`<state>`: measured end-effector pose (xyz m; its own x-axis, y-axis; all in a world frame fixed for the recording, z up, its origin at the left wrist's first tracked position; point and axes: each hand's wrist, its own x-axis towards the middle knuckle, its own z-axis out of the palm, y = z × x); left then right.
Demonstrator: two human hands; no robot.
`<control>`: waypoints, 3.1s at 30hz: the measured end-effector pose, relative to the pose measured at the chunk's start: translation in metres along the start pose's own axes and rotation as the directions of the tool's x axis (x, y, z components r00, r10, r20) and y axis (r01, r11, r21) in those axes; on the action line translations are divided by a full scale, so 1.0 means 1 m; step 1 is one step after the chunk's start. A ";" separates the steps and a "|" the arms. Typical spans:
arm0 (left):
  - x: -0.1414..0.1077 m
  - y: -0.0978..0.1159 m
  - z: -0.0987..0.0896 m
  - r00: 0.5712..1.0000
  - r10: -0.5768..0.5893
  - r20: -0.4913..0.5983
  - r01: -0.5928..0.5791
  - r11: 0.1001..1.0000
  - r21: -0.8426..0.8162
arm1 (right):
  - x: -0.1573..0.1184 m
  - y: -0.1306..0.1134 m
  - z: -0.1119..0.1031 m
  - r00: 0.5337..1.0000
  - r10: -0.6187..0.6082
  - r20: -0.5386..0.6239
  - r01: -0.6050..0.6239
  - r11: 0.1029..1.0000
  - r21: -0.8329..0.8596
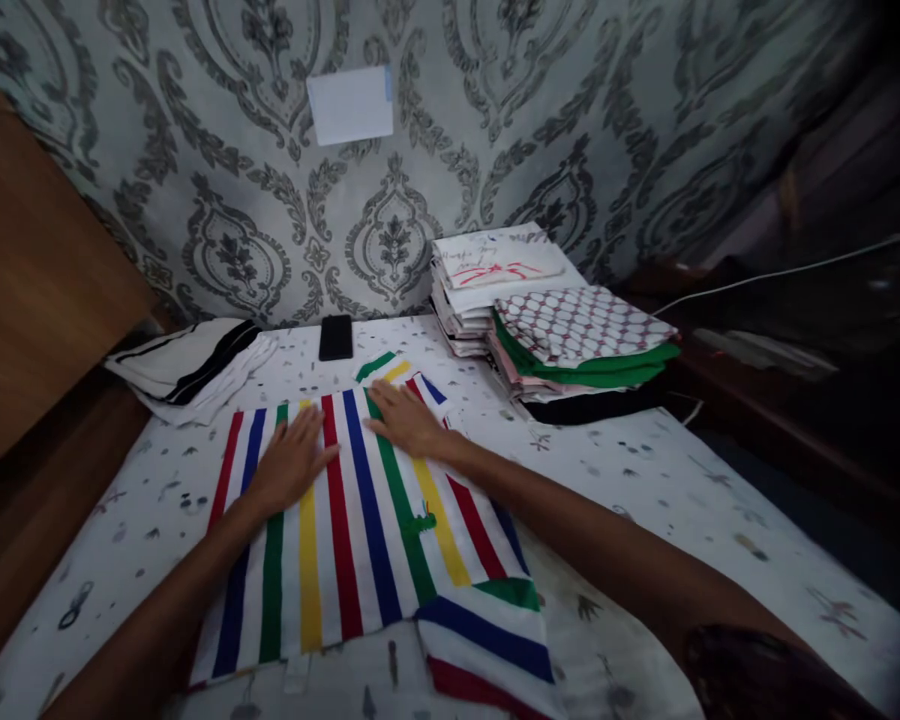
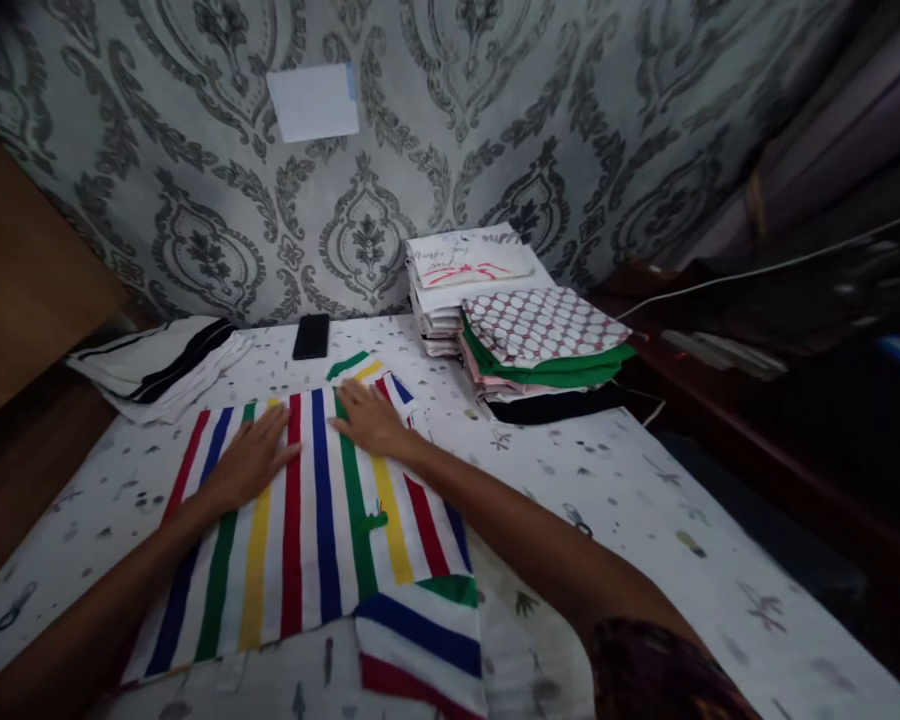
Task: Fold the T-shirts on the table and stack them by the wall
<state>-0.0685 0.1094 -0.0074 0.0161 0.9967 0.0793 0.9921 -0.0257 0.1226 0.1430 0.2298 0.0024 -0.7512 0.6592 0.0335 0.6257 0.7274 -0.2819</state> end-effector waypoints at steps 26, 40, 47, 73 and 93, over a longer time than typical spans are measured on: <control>-0.125 0.028 -0.028 0.991 -0.047 0.125 0.046 0.999 0.011 | -0.132 0.000 0.010 0.985 0.012 -0.174 -0.002 0.998 0.056; -0.168 0.027 -0.048 0.996 -0.067 -0.067 0.064 0.997 -0.036 | -0.281 -0.030 -0.025 0.945 -0.281 -0.170 0.315 0.921 0.228; -0.170 0.150 -0.047 0.930 0.367 -0.031 -0.354 0.869 -0.346 | -0.294 -0.042 -0.012 0.962 -0.046 -0.270 0.154 0.906 0.394; -0.115 0.157 -0.059 0.909 0.414 -0.043 -0.379 0.780 -0.499 | -0.232 -0.045 -0.035 0.946 0.060 -0.317 0.105 0.873 0.477; -0.024 -0.004 -0.024 0.998 0.006 0.069 -0.002 0.999 -0.052 | -0.048 0.009 -0.002 0.989 -0.013 -0.150 0.014 1.000 0.005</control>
<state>-0.0759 0.0838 0.0138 0.0301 0.9995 0.0117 0.9844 -0.0317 0.1733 0.1849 0.2054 0.0003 -0.7192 0.6709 0.1806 0.6143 0.7355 -0.2858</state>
